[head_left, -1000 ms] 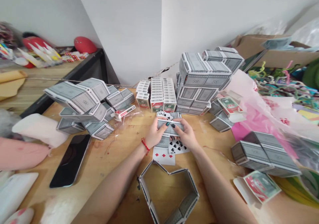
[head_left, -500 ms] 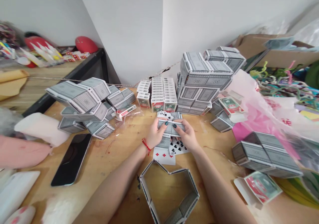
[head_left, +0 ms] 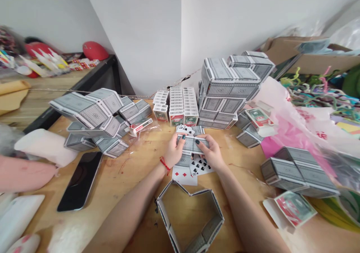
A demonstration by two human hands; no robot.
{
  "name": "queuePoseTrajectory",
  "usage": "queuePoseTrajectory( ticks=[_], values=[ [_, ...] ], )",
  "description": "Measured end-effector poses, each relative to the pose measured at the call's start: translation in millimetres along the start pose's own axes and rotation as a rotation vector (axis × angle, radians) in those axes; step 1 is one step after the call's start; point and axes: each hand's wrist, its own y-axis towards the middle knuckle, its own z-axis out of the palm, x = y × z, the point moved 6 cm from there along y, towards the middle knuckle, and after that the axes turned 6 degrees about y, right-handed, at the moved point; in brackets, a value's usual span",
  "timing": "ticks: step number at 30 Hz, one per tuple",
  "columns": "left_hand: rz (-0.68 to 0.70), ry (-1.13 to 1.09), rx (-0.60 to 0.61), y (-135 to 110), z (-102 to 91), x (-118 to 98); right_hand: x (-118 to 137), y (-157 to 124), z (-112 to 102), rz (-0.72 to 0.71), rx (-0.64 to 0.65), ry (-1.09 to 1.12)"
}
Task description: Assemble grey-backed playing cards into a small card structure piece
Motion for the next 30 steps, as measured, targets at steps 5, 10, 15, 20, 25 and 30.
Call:
queuePoseTrajectory(
  ticks=[5,10,15,20,25,30],
  values=[
    [0.002,0.029,-0.003,0.7,-0.2,1.3,1.5,-1.4,0.0,0.000,0.002,-0.011],
    [-0.024,0.025,0.010,0.7,1.0,4.0,1.3,-1.4,-0.6,0.006,-0.006,-0.023],
    [-0.046,-0.017,-0.005,0.9,0.3,5.4,-0.6,-0.8,-1.8,-0.001,-0.002,-0.032],
    [-0.184,-0.320,0.063,5.2,-2.0,10.0,-2.9,0.0,1.0,-0.005,0.025,-0.028],
    [-0.484,-0.869,0.498,-2.4,17.1,4.3,-3.2,2.0,4.6,-0.012,0.047,-0.034],
    [-0.647,-1.106,0.671,-11.7,22.6,-6.7,-3.2,2.7,5.9,-0.001,0.124,-0.025]
  ],
)
